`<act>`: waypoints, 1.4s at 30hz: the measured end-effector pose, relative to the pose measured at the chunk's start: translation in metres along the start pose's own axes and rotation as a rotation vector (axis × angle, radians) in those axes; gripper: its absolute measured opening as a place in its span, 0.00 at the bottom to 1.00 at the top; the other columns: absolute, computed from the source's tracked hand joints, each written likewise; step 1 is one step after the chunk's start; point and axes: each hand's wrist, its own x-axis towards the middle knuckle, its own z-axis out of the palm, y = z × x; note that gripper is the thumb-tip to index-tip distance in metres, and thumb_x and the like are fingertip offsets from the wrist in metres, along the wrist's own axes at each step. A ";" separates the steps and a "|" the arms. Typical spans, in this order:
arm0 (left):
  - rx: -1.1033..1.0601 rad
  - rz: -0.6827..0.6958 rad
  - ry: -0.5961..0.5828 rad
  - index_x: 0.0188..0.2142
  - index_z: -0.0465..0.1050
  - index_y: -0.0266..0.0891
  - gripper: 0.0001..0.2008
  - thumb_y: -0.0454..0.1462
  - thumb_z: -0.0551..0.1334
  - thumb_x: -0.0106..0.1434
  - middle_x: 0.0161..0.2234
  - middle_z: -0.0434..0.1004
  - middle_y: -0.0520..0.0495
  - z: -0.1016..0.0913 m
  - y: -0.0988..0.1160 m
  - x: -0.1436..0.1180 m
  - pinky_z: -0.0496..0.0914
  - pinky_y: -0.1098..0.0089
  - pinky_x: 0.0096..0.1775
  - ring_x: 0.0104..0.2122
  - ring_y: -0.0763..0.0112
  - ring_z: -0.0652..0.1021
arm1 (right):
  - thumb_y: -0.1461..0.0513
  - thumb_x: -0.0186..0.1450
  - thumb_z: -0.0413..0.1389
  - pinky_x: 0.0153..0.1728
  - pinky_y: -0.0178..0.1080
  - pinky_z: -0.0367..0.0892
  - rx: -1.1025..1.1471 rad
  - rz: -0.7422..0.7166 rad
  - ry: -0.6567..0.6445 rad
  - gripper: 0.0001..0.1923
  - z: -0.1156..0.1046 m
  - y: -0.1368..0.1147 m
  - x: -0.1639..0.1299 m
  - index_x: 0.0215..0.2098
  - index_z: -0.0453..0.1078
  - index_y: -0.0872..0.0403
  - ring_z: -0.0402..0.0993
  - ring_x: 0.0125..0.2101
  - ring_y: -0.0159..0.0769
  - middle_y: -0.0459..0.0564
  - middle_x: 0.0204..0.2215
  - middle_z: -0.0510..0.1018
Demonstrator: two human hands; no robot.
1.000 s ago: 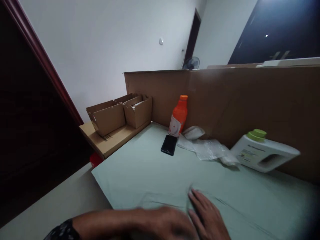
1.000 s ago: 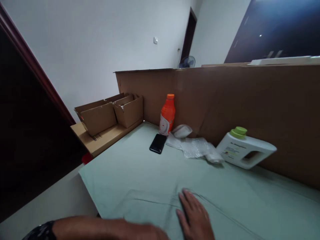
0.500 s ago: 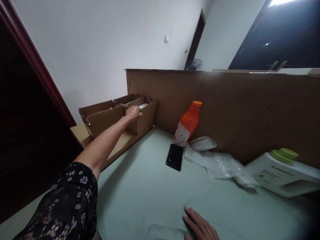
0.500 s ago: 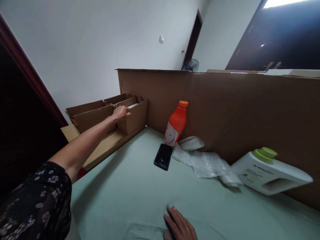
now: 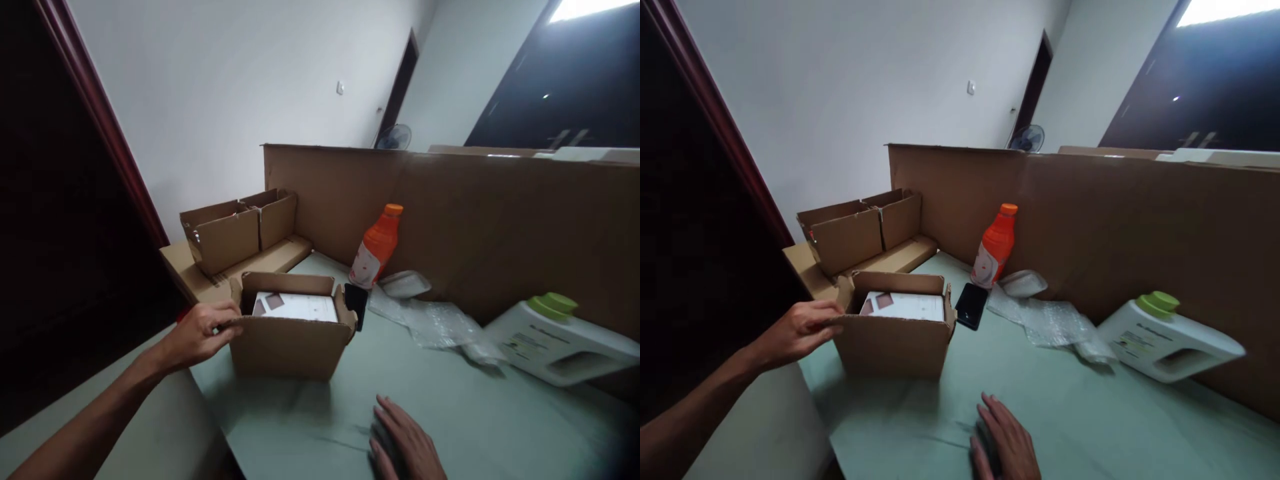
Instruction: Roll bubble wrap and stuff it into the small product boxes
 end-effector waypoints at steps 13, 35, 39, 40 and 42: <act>-0.591 -0.642 0.254 0.58 0.67 0.40 0.35 0.53 0.67 0.56 0.51 0.78 0.38 0.160 0.017 -0.106 0.75 0.50 0.53 0.54 0.45 0.78 | 0.45 0.67 0.53 0.54 0.53 0.71 0.612 0.472 -0.242 0.34 -0.023 -0.070 0.038 0.65 0.63 0.54 0.74 0.56 0.53 0.62 0.58 0.74; -0.687 -0.184 0.059 0.69 0.54 0.42 0.38 0.46 0.63 0.62 0.64 0.66 0.35 0.281 0.090 0.029 0.66 0.46 0.61 0.63 0.42 0.68 | 0.45 0.59 0.59 0.47 0.55 0.74 0.435 0.678 -0.107 0.21 -0.148 0.177 0.052 0.37 0.81 0.52 0.79 0.46 0.54 0.61 0.46 0.82; -0.625 -0.174 0.189 0.68 0.56 0.48 0.32 0.46 0.60 0.66 0.62 0.70 0.40 0.276 0.058 0.033 0.71 0.49 0.58 0.61 0.47 0.72 | 0.56 0.59 0.60 0.43 0.46 0.75 0.440 0.556 -0.168 0.13 -0.075 0.229 0.138 0.37 0.81 0.54 0.80 0.40 0.41 0.57 0.56 0.76; -0.611 -0.195 0.210 0.67 0.57 0.48 0.32 0.48 0.60 0.66 0.61 0.70 0.40 0.276 0.052 0.035 0.72 0.50 0.57 0.60 0.48 0.73 | 0.59 0.58 0.60 0.42 0.44 0.75 0.439 0.543 -0.178 0.11 -0.055 0.237 0.153 0.37 0.81 0.55 0.80 0.36 0.37 0.57 0.56 0.76; -0.577 -0.241 0.242 0.65 0.62 0.47 0.30 0.51 0.59 0.66 0.60 0.72 0.39 0.277 0.047 0.037 0.73 0.51 0.55 0.57 0.48 0.75 | 0.63 0.57 0.60 0.41 0.42 0.74 0.431 0.538 -0.180 0.10 -0.022 0.248 0.172 0.35 0.81 0.55 0.78 0.30 0.32 0.54 0.49 0.81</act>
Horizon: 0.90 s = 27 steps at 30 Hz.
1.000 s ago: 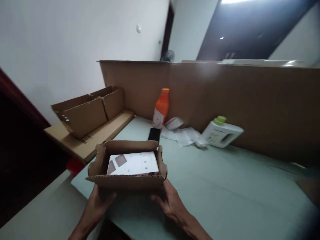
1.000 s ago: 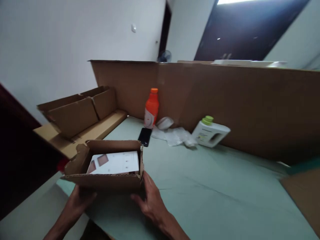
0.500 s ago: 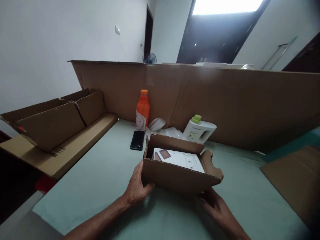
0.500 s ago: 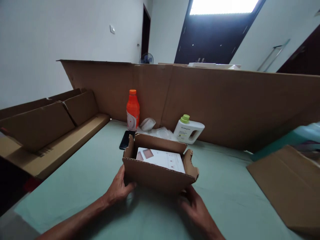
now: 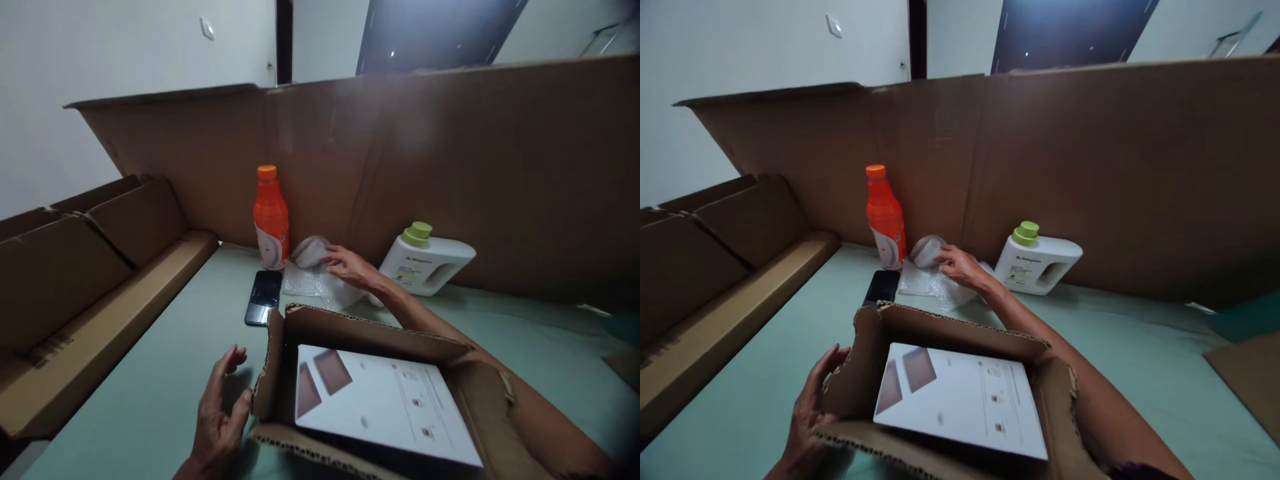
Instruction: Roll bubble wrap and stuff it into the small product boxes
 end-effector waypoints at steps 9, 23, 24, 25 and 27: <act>0.124 -0.033 -0.012 0.50 0.75 0.41 0.18 0.41 0.58 0.63 0.51 0.76 0.39 0.006 0.018 0.007 0.77 0.58 0.48 0.52 0.55 0.77 | 0.59 0.64 0.55 0.51 0.46 0.71 -0.100 0.034 0.292 0.12 -0.054 -0.042 -0.066 0.42 0.77 0.54 0.77 0.46 0.42 0.52 0.45 0.81; 0.053 0.032 -0.111 0.43 0.75 0.36 0.16 0.38 0.57 0.57 0.43 0.77 0.40 -0.001 0.038 0.011 0.75 0.59 0.45 0.43 0.58 0.78 | 0.49 0.61 0.57 0.30 0.41 0.75 -0.134 0.603 0.296 0.18 -0.039 -0.170 -0.413 0.37 0.79 0.53 0.81 0.26 0.39 0.56 0.42 0.84; 0.048 0.035 -0.115 0.42 0.75 0.36 0.16 0.38 0.57 0.57 0.42 0.77 0.39 -0.002 0.040 0.011 0.75 0.60 0.44 0.42 0.59 0.79 | 0.49 0.62 0.56 0.29 0.41 0.74 -0.176 0.605 0.296 0.18 -0.041 -0.183 -0.418 0.38 0.79 0.53 0.81 0.25 0.40 0.53 0.36 0.84; 0.041 0.039 -0.118 0.41 0.75 0.35 0.15 0.39 0.57 0.57 0.41 0.77 0.39 -0.003 0.042 0.011 0.75 0.60 0.42 0.40 0.59 0.79 | 0.49 0.63 0.56 0.29 0.40 0.73 -0.223 0.593 0.309 0.18 -0.044 -0.193 -0.419 0.39 0.79 0.52 0.81 0.26 0.41 0.52 0.31 0.84; 0.021 0.057 -0.129 0.41 0.75 0.35 0.15 0.39 0.57 0.57 0.40 0.78 0.40 -0.004 0.045 0.012 0.75 0.62 0.40 0.39 0.60 0.80 | 0.49 0.64 0.56 0.29 0.40 0.72 -0.309 0.523 0.349 0.17 -0.050 -0.208 -0.412 0.39 0.79 0.51 0.81 0.30 0.42 0.51 0.30 0.84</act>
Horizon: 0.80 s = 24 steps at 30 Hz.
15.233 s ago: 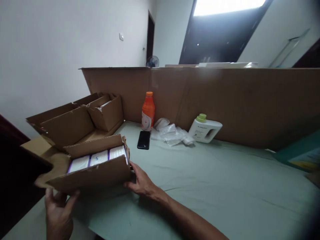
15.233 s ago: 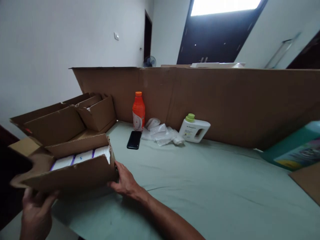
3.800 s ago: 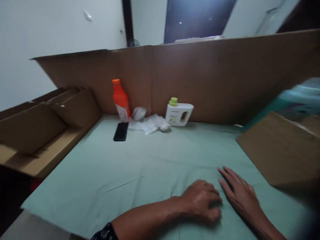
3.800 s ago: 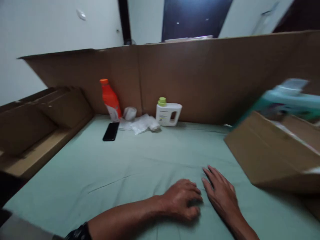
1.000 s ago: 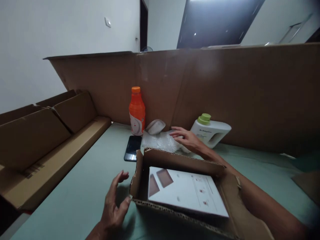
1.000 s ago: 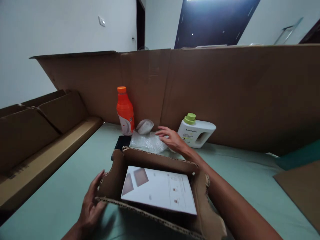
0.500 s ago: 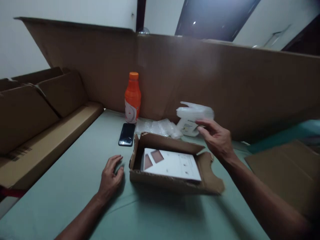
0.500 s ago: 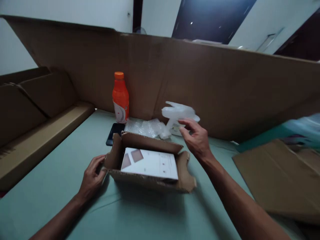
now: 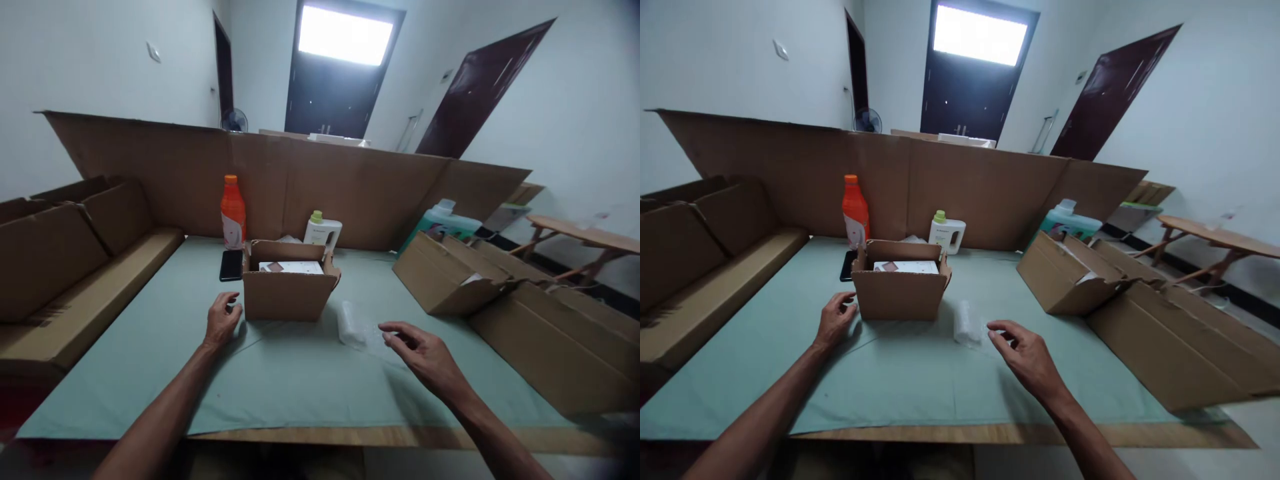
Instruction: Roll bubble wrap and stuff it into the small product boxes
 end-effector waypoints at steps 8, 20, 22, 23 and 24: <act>-0.085 0.061 -0.089 0.46 0.75 0.37 0.18 0.40 0.58 0.58 0.45 0.79 0.41 0.003 -0.005 -0.001 0.75 0.61 0.45 0.43 0.60 0.79 | 0.52 0.60 0.58 0.42 0.45 0.74 0.163 -0.100 -0.016 0.21 0.041 -0.007 0.083 0.49 0.76 0.53 0.79 0.45 0.46 0.57 0.48 0.81; -0.039 -0.029 -0.072 0.35 0.75 0.37 0.12 0.43 0.60 0.59 0.30 0.77 0.46 0.003 -0.003 -0.008 0.72 0.66 0.33 0.31 0.62 0.76 | 0.52 0.65 0.55 0.34 0.40 0.76 0.223 -0.170 -0.321 0.16 0.063 -0.008 0.096 0.35 0.81 0.53 0.81 0.33 0.44 0.52 0.34 0.85; -0.045 -0.032 -0.078 0.36 0.75 0.37 0.12 0.43 0.61 0.58 0.31 0.78 0.46 0.005 -0.001 -0.008 0.72 0.65 0.34 0.32 0.62 0.77 | 0.53 0.65 0.57 0.33 0.40 0.77 0.103 -0.239 -0.148 0.13 0.037 -0.017 0.107 0.35 0.81 0.49 0.82 0.32 0.44 0.50 0.33 0.85; -0.047 -0.024 -0.083 0.37 0.74 0.37 0.13 0.43 0.61 0.58 0.32 0.78 0.46 0.006 0.000 -0.007 0.72 0.65 0.34 0.32 0.62 0.77 | 0.53 0.65 0.58 0.34 0.40 0.77 0.064 -0.290 -0.047 0.11 0.026 -0.026 0.116 0.36 0.81 0.48 0.82 0.33 0.43 0.49 0.34 0.85; -0.048 -0.011 -0.084 0.37 0.74 0.38 0.12 0.43 0.60 0.58 0.32 0.78 0.46 0.007 0.001 -0.007 0.72 0.65 0.34 0.32 0.62 0.76 | 0.54 0.66 0.58 0.36 0.40 0.77 0.043 -0.358 0.019 0.10 0.018 -0.037 0.126 0.38 0.80 0.46 0.82 0.34 0.42 0.48 0.35 0.85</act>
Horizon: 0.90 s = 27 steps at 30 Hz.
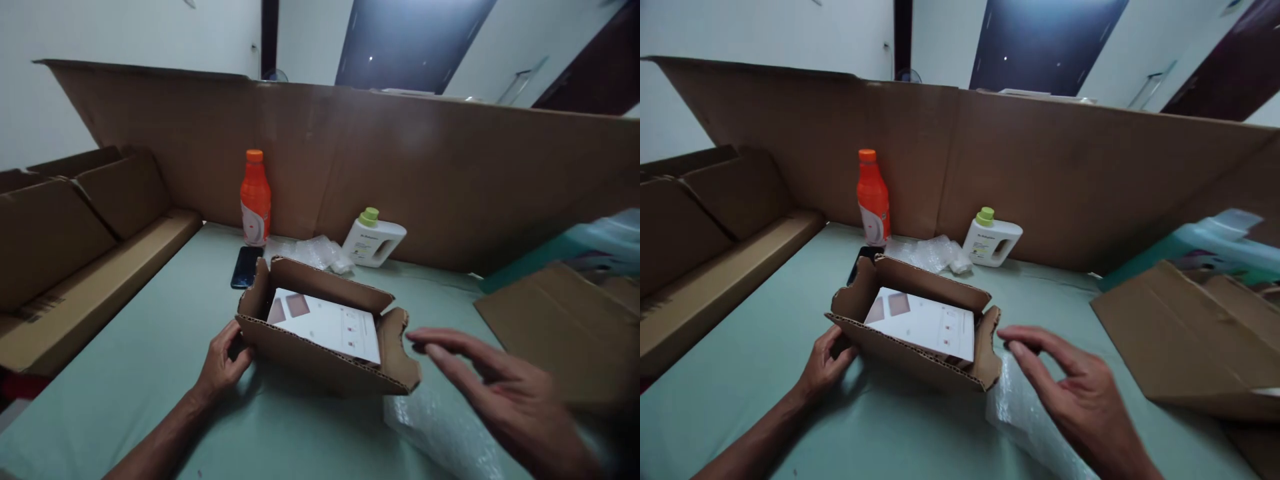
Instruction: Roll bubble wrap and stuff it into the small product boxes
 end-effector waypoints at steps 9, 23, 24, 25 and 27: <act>0.054 0.156 0.007 0.39 0.71 0.39 0.08 0.38 0.58 0.61 0.33 0.75 0.46 0.005 0.001 -0.002 0.72 0.67 0.34 0.33 0.65 0.76 | 0.59 0.60 0.64 0.53 0.54 0.69 -0.260 -0.472 -0.822 0.32 0.065 -0.084 0.111 0.62 0.69 0.49 0.71 0.55 0.54 0.57 0.58 0.73; 0.006 0.128 -0.027 0.43 0.74 0.37 0.10 0.36 0.58 0.63 0.32 0.78 0.47 0.014 -0.001 -0.005 0.73 0.68 0.35 0.32 0.67 0.78 | 0.62 0.61 0.62 0.45 0.47 0.72 -0.440 -0.337 -0.911 0.30 0.069 -0.090 0.104 0.61 0.67 0.51 0.77 0.45 0.50 0.57 0.45 0.79; 0.011 0.127 -0.031 0.43 0.74 0.37 0.10 0.36 0.58 0.63 0.32 0.78 0.47 0.013 0.000 -0.005 0.73 0.68 0.35 0.32 0.67 0.78 | 0.61 0.62 0.62 0.46 0.47 0.72 -0.429 -0.360 -0.912 0.30 0.064 -0.091 0.104 0.62 0.67 0.50 0.77 0.47 0.50 0.57 0.48 0.79; 0.016 0.121 -0.037 0.43 0.75 0.37 0.10 0.36 0.58 0.64 0.33 0.78 0.46 0.012 0.000 -0.005 0.73 0.68 0.35 0.32 0.67 0.79 | 0.60 0.63 0.62 0.48 0.48 0.72 -0.405 -0.387 -0.879 0.30 0.056 -0.090 0.103 0.63 0.67 0.50 0.77 0.49 0.50 0.58 0.51 0.78; 0.023 0.108 -0.044 0.41 0.75 0.37 0.10 0.38 0.58 0.64 0.32 0.78 0.46 0.010 0.001 -0.005 0.73 0.68 0.34 0.32 0.67 0.79 | 0.57 0.65 0.59 0.50 0.47 0.72 -0.332 -0.404 -0.708 0.26 0.031 -0.085 0.091 0.61 0.69 0.49 0.75 0.53 0.49 0.56 0.57 0.75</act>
